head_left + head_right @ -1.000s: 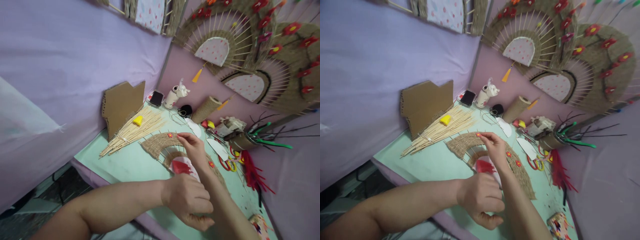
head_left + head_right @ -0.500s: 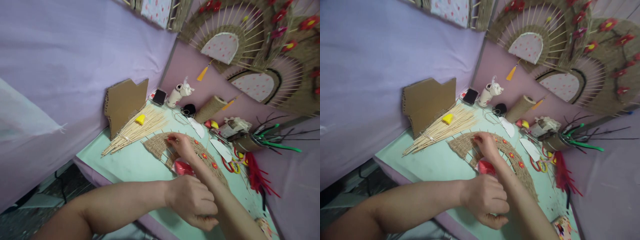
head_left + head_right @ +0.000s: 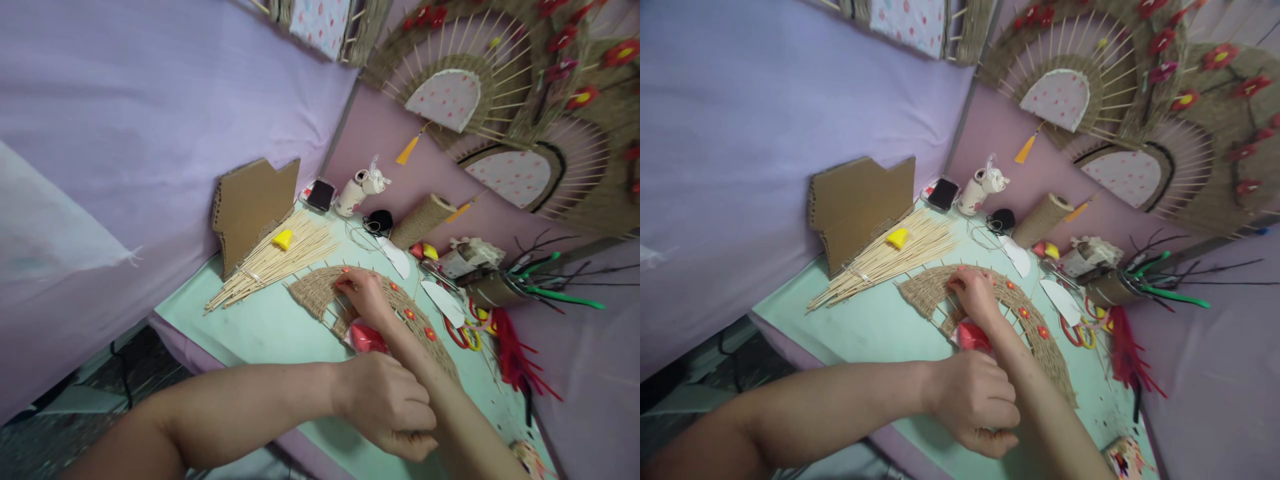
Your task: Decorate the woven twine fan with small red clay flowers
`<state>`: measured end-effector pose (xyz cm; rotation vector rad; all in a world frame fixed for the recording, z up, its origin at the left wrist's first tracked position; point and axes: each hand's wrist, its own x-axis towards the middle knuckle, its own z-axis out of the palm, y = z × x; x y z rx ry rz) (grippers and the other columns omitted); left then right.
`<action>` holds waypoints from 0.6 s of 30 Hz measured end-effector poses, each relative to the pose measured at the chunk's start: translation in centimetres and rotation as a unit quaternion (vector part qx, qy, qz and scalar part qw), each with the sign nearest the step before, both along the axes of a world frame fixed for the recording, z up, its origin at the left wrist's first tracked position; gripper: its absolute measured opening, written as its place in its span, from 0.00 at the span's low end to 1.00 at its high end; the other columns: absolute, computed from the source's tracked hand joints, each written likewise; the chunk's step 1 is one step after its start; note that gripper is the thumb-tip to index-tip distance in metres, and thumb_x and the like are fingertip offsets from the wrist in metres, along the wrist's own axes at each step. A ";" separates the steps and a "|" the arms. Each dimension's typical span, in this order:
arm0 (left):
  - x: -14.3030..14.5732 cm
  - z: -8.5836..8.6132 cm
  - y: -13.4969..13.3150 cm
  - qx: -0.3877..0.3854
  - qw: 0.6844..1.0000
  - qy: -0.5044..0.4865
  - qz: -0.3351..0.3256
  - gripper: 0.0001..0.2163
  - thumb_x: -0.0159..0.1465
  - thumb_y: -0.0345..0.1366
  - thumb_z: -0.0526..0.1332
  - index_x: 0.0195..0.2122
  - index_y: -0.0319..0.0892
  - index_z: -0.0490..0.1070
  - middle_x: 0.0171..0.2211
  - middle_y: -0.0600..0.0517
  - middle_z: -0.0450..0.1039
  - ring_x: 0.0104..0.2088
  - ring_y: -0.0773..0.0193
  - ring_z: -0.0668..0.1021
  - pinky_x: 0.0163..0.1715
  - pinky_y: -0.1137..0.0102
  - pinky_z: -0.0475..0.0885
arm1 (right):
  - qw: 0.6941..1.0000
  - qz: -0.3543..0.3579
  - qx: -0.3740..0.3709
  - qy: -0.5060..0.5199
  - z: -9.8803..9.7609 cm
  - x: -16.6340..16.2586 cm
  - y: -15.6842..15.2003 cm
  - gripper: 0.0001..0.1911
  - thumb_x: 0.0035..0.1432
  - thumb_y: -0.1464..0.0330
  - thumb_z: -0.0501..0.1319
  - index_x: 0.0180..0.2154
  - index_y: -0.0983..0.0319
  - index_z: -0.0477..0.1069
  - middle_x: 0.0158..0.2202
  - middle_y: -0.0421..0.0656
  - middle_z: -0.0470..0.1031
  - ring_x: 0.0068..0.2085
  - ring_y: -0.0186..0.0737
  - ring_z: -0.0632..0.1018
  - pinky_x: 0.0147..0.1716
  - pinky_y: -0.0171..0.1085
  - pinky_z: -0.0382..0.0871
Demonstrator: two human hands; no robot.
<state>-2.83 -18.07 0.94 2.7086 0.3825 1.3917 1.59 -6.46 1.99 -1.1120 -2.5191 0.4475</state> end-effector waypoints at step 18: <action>-0.1 0.1 0.1 -0.006 1.000 0.006 0.008 0.13 0.60 0.41 0.58 0.20 0.44 0.63 0.17 0.57 0.67 0.19 0.70 0.70 0.23 0.70 0.64 | 1.000 -0.004 0.008 -0.030 -0.3 0.4 -0.2 0.11 0.60 0.72 0.58 0.31 0.57 0.78 0.36 0.43 0.81 0.41 0.44 0.76 0.46 0.42 0.60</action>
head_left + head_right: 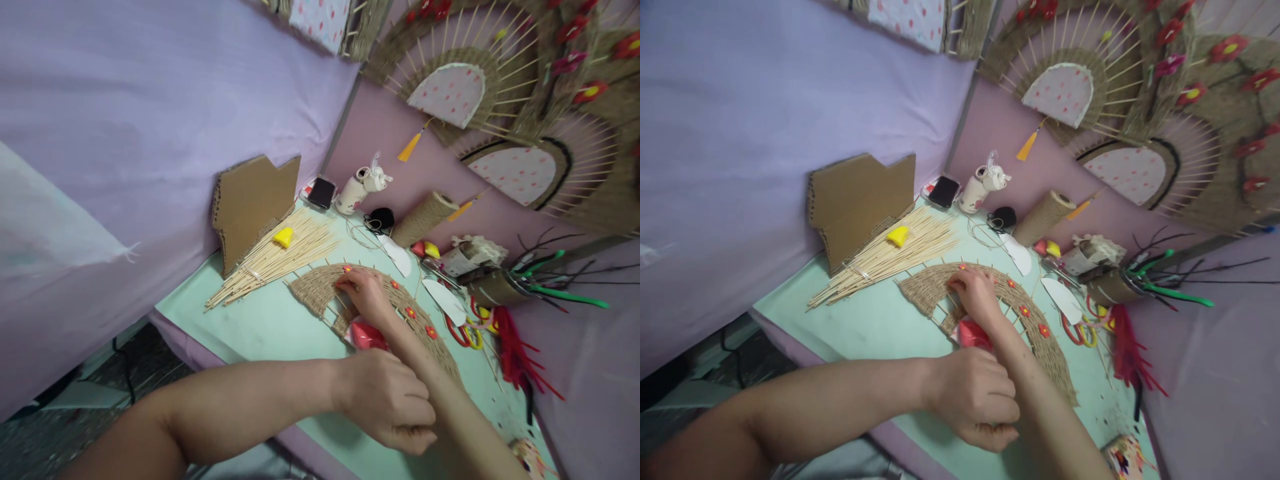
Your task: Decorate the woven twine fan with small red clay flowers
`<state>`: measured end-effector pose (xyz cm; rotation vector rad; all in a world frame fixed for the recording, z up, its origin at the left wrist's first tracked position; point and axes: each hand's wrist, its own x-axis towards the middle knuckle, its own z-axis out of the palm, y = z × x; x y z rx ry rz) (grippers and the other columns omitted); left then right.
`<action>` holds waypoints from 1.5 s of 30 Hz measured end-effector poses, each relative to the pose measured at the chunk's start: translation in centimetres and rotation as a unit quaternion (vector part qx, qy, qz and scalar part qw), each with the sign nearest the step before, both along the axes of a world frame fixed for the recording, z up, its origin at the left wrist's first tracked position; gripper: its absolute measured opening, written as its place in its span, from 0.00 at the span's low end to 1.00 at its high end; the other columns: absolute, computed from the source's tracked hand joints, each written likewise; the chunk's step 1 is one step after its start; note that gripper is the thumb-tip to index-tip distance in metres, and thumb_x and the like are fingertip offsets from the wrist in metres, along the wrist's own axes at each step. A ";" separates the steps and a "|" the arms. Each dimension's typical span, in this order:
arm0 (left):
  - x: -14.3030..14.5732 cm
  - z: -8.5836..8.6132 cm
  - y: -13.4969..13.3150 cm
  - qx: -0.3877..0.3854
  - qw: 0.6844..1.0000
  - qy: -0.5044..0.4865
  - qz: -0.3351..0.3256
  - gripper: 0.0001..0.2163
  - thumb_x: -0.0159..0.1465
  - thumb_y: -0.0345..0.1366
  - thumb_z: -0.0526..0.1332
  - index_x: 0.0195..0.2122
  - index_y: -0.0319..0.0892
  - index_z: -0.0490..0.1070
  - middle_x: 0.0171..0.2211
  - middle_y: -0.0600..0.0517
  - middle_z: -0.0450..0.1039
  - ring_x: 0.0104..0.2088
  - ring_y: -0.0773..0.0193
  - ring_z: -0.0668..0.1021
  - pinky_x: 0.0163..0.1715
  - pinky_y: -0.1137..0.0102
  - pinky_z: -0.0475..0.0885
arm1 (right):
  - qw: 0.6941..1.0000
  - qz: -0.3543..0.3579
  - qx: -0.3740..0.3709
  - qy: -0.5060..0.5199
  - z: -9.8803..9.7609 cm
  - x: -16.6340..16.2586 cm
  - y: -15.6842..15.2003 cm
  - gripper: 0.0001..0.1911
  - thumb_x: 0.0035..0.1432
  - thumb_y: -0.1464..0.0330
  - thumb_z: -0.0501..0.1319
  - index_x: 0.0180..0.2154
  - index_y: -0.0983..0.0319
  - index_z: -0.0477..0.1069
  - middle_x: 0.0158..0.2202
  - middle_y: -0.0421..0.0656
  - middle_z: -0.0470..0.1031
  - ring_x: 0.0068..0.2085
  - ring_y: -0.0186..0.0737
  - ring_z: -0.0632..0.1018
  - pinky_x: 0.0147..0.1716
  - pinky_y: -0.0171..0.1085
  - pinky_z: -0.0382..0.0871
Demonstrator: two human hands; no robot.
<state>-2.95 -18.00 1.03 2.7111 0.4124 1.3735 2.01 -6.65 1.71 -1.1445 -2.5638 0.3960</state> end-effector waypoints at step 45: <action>0.1 -0.4 -0.1 0.068 0.989 -0.126 0.028 0.14 0.61 0.38 0.56 0.19 0.43 0.66 0.17 0.57 0.68 0.19 0.71 0.68 0.22 0.71 0.64 | 0.999 0.010 -0.021 0.024 -0.2 0.3 0.3 0.08 0.58 0.73 0.60 0.31 0.58 0.77 0.35 0.43 0.81 0.39 0.42 0.78 0.45 0.41 0.64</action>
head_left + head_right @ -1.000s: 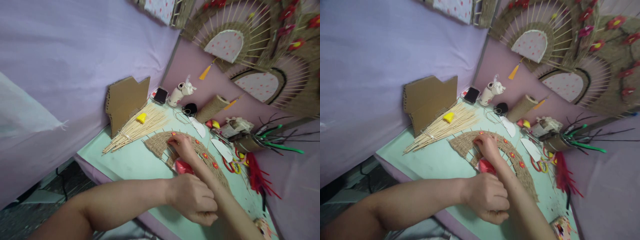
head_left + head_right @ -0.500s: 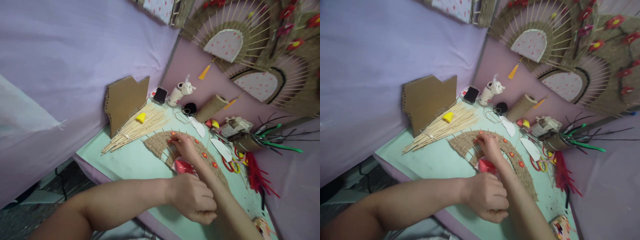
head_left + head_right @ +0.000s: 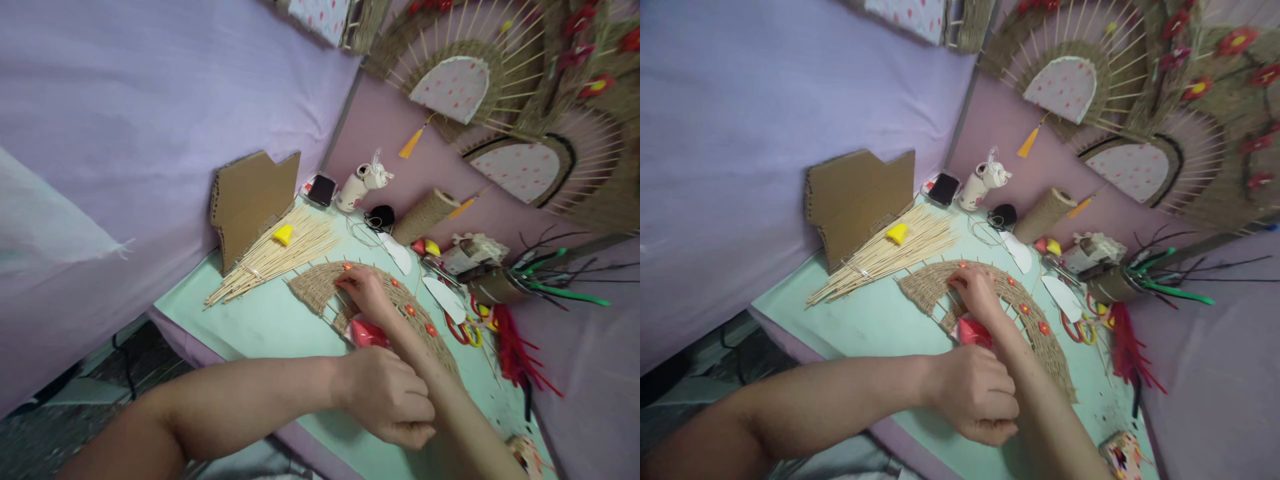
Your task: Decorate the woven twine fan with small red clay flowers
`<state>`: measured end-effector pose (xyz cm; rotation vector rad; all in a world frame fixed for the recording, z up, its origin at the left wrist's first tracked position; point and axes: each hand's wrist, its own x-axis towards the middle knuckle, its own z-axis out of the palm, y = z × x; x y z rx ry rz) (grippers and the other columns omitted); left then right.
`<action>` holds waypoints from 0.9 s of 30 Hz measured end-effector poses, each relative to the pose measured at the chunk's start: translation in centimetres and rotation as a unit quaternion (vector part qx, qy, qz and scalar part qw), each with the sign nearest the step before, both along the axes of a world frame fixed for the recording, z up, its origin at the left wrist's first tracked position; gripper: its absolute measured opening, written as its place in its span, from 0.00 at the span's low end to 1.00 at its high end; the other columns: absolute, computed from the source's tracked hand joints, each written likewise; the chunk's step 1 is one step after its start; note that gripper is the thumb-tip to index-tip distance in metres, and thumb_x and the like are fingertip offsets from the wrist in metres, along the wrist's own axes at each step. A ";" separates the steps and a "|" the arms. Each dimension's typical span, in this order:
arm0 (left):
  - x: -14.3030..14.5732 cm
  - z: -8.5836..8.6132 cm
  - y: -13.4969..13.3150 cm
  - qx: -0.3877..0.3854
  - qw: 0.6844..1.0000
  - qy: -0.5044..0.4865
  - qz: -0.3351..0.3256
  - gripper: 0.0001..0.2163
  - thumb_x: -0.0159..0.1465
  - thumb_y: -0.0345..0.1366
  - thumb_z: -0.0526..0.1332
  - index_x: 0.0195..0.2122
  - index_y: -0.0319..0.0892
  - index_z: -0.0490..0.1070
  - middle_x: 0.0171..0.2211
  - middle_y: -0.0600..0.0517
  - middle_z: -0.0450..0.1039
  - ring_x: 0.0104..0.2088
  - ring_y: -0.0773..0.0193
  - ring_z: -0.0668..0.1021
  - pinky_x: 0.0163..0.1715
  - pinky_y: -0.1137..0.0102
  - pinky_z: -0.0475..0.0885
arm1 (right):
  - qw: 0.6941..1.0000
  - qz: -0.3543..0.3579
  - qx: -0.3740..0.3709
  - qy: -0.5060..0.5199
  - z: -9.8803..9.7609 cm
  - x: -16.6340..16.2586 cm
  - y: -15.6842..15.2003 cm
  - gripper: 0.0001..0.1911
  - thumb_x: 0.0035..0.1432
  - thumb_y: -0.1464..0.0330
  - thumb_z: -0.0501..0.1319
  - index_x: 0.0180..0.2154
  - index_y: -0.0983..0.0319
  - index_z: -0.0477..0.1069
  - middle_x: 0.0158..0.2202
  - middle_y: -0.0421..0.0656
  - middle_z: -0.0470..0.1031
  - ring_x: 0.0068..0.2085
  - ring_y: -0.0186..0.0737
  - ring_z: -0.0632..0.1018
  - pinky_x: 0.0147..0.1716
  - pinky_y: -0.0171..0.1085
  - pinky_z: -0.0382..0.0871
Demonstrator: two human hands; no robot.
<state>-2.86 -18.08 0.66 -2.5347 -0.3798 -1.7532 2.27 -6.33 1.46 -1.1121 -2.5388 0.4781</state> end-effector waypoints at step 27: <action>-0.2 0.2 -0.1 -0.015 0.999 0.031 0.002 0.15 0.62 0.38 0.55 0.18 0.43 0.67 0.17 0.57 0.70 0.19 0.70 0.69 0.22 0.70 0.64 | 1.000 0.004 0.013 -0.028 0.5 -0.4 -0.6 0.08 0.58 0.74 0.60 0.32 0.58 0.76 0.35 0.42 0.81 0.39 0.42 0.78 0.43 0.40 0.63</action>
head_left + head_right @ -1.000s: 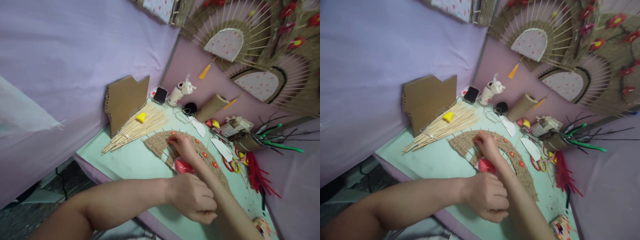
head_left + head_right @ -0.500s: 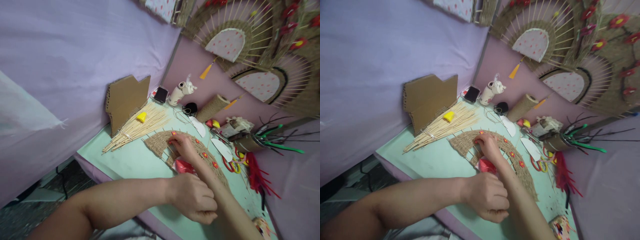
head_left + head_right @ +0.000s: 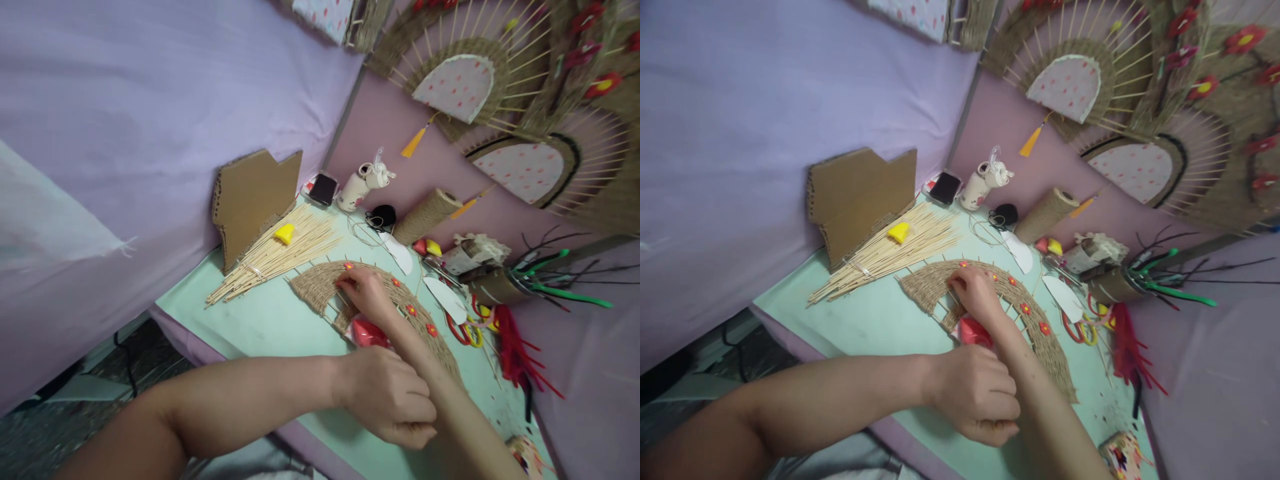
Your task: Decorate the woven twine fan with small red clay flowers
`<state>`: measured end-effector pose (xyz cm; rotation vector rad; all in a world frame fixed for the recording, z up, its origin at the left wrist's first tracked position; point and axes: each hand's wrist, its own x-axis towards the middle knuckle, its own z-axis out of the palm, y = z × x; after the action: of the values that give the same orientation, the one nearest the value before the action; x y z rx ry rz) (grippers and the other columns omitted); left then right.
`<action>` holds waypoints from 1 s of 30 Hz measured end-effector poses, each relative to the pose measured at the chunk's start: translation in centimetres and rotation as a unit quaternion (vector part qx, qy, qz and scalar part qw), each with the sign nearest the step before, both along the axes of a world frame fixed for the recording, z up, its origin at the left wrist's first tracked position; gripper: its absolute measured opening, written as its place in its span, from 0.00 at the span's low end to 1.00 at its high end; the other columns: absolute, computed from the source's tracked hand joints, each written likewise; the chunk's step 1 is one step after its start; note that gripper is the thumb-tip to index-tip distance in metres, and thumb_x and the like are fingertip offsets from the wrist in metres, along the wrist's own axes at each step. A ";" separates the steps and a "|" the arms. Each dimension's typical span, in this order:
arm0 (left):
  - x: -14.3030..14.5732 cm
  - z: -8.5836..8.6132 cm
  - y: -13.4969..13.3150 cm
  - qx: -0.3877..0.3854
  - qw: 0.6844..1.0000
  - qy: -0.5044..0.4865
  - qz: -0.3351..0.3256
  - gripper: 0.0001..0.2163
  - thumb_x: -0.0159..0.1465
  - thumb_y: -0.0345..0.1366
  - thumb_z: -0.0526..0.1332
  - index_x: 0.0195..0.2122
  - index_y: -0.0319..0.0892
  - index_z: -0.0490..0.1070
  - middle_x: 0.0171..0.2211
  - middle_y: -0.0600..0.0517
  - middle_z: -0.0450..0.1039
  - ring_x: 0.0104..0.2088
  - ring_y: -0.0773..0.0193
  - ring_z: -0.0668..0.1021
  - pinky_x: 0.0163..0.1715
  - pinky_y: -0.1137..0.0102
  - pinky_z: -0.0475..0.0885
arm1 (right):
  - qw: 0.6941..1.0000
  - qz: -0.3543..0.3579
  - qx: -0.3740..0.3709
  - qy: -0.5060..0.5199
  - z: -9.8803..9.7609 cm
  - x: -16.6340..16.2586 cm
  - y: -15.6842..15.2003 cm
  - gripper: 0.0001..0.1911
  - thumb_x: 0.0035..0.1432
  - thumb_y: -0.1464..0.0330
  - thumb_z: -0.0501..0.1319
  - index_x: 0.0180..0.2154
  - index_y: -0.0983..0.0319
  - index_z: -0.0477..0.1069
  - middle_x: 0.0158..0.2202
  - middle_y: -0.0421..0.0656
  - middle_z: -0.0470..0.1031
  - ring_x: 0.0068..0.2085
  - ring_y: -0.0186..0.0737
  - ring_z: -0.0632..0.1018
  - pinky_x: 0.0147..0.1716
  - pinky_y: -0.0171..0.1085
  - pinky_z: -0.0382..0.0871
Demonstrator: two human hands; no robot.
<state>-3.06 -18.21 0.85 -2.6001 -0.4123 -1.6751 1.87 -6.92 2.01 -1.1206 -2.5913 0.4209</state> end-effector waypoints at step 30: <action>0.0 0.0 0.1 -0.012 1.000 0.011 -0.013 0.14 0.61 0.37 0.55 0.19 0.42 0.68 0.17 0.57 0.69 0.20 0.70 0.69 0.22 0.70 0.64 | 0.999 0.005 0.022 -0.027 0.2 0.9 -0.9 0.15 0.59 0.76 0.54 0.37 0.57 0.78 0.41 0.43 0.81 0.44 0.43 0.77 0.44 0.42 0.58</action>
<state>-3.06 -18.12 0.84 -2.6501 -0.4009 -1.6570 2.78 -7.84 2.19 -1.1198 -2.6410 0.3390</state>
